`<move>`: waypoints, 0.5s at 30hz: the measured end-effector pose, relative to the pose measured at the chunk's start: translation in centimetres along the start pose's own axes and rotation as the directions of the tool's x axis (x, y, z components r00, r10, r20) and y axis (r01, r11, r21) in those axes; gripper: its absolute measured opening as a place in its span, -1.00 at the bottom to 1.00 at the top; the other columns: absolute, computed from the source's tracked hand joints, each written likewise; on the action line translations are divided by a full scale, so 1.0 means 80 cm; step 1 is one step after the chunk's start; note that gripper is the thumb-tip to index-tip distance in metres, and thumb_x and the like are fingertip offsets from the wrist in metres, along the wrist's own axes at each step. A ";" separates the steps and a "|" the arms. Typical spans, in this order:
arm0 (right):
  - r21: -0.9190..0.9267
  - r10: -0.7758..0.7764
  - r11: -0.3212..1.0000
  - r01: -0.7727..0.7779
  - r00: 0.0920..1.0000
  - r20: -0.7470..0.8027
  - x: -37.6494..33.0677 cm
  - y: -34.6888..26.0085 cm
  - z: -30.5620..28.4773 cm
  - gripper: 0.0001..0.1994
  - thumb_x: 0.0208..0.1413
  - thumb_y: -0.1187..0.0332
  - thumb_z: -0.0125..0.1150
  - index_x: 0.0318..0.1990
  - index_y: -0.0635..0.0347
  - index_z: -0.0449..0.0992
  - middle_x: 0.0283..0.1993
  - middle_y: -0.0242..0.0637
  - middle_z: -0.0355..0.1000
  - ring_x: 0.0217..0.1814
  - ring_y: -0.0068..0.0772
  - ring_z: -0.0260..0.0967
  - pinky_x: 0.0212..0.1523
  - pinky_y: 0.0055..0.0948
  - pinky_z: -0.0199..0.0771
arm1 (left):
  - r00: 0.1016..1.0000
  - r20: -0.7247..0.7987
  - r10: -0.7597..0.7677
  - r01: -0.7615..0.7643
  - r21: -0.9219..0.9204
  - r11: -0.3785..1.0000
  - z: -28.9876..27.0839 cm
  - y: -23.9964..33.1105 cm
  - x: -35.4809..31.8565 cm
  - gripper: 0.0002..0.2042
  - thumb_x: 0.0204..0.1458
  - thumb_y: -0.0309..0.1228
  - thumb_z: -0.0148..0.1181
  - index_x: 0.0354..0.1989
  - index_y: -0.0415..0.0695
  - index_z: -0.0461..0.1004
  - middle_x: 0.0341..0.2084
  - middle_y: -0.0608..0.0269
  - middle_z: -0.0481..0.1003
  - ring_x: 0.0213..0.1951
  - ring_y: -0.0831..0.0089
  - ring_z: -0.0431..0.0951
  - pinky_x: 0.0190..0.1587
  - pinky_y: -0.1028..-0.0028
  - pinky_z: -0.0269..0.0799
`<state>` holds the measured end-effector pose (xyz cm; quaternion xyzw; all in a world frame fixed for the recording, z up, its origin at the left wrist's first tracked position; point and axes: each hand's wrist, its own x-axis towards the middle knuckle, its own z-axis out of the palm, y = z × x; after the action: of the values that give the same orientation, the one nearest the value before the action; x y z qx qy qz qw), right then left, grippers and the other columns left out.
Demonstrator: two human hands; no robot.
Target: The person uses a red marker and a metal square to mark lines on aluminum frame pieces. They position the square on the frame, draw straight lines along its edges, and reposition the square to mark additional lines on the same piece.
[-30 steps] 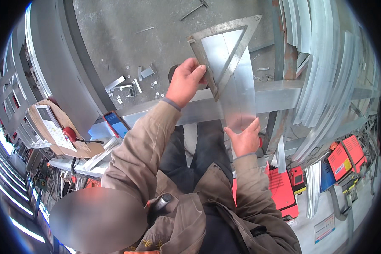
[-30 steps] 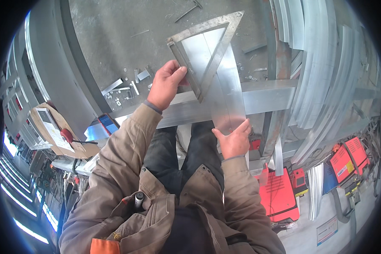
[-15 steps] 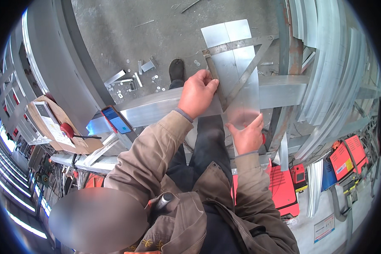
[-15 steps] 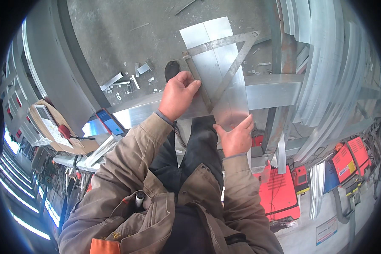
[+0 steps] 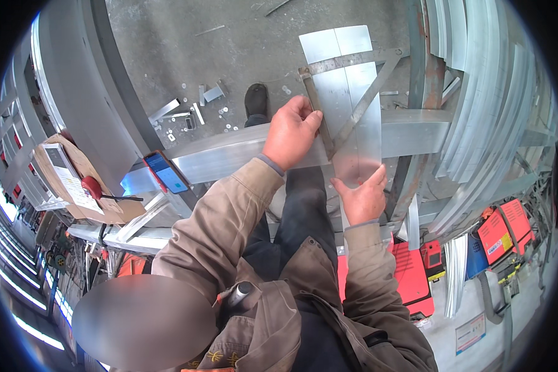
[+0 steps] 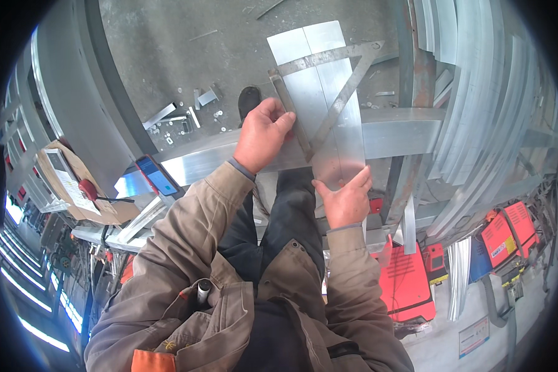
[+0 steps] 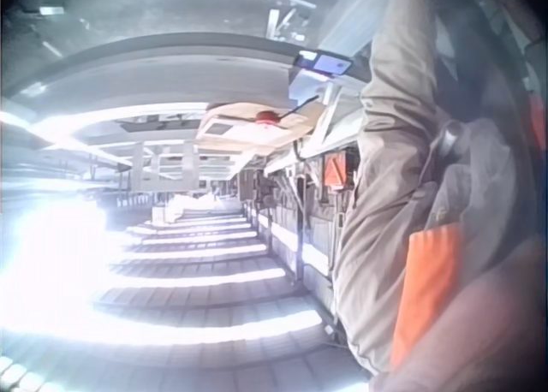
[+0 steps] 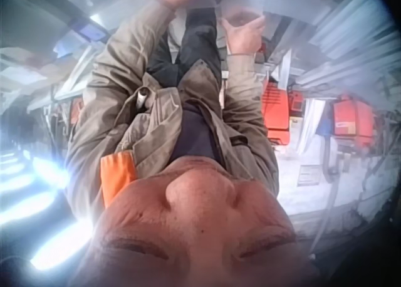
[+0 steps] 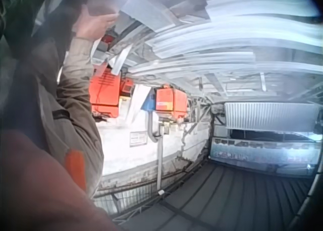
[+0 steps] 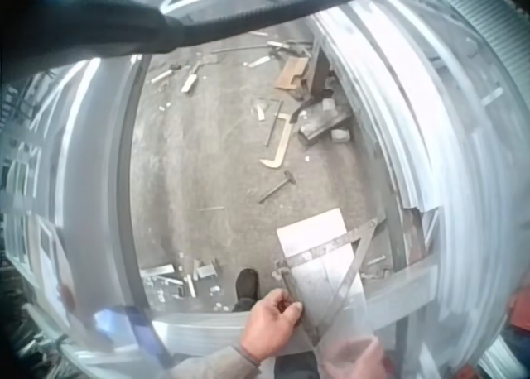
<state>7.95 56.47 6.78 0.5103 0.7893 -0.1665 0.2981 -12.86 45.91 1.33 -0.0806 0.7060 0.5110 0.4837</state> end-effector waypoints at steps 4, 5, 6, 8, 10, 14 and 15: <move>0.012 -0.013 1.000 0.013 1.000 -0.014 -0.001 0.002 0.002 0.39 -0.20 -0.22 0.81 0.57 0.54 0.05 0.47 0.33 0.31 0.21 0.25 0.63 0.08 0.03 0.74 | 1.000 -0.004 -0.019 0.019 -0.068 0.997 -0.005 0.005 0.000 -0.82 0.33 -0.42 0.33 -0.19 -0.29 0.50 -0.47 0.26 0.55 -0.43 0.50 0.56 -0.33 0.36 0.53; 0.016 -0.012 1.000 0.012 1.000 -0.010 -0.001 0.002 0.002 0.39 -0.20 -0.22 0.81 0.57 0.54 0.05 0.47 0.34 0.31 0.21 0.26 0.63 0.09 0.03 0.74 | 1.000 0.000 -0.013 0.013 -0.062 0.998 -0.006 0.006 0.000 -0.82 0.34 -0.42 0.33 -0.19 -0.29 0.50 -0.47 0.26 0.54 -0.44 0.50 0.56 -0.33 0.36 0.53; 0.020 -0.012 1.000 0.012 1.000 -0.007 0.000 0.001 0.001 0.39 -0.20 -0.22 0.81 0.57 0.54 0.05 0.48 0.34 0.30 0.22 0.26 0.63 0.09 0.03 0.73 | 1.000 0.009 -0.023 0.024 -0.054 0.998 -0.006 0.004 -0.001 -0.82 0.34 -0.42 0.32 -0.18 -0.29 0.50 -0.47 0.27 0.54 -0.43 0.50 0.56 -0.33 0.37 0.52; 0.017 -0.021 1.000 0.021 1.000 -0.015 0.000 0.001 0.001 0.38 -0.20 -0.21 0.81 0.57 0.54 0.05 0.48 0.35 0.30 0.23 0.27 0.62 0.11 0.04 0.73 | 0.999 0.025 -0.044 0.045 -0.039 0.998 -0.007 -0.002 -0.001 -0.83 0.36 -0.42 0.31 -0.18 -0.29 0.51 -0.47 0.28 0.54 -0.42 0.50 0.56 -0.34 0.38 0.51; 0.001 -0.033 0.999 0.033 0.999 -0.038 -0.001 0.005 0.004 0.38 -0.20 -0.21 0.82 0.57 0.54 0.05 0.49 0.36 0.30 0.23 0.28 0.62 0.12 0.04 0.72 | 0.999 0.029 -0.029 0.029 -0.009 1.000 -0.006 0.000 -0.002 -0.83 0.37 -0.42 0.30 -0.18 -0.29 0.51 -0.45 0.28 0.55 -0.40 0.51 0.57 -0.32 0.38 0.55; -0.013 -0.053 0.999 0.052 0.997 -0.058 -0.002 0.006 0.006 0.38 -0.19 -0.20 0.82 0.57 0.55 0.05 0.49 0.38 0.29 0.23 0.30 0.61 0.12 0.04 0.72 | 1.000 0.014 -0.013 0.014 -0.075 0.997 -0.002 0.005 -0.002 -0.83 0.38 -0.42 0.29 -0.17 -0.29 0.51 -0.40 0.28 0.56 -0.36 0.52 0.58 -0.26 0.39 0.64; -0.018 -0.061 0.998 0.060 0.996 -0.062 -0.002 0.006 0.007 0.38 -0.19 -0.20 0.82 0.57 0.55 0.05 0.49 0.38 0.29 0.23 0.30 0.61 0.12 0.04 0.72 | 1.000 0.018 -0.020 0.021 -0.078 0.997 -0.003 0.005 0.000 -0.83 0.38 -0.41 0.29 -0.16 -0.29 0.52 -0.38 0.29 0.56 -0.35 0.52 0.58 -0.24 0.39 0.65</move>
<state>8.61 56.28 6.45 0.4888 0.8145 -0.1533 0.2723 -13.22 45.89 1.59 -0.1024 0.6805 0.5338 0.4913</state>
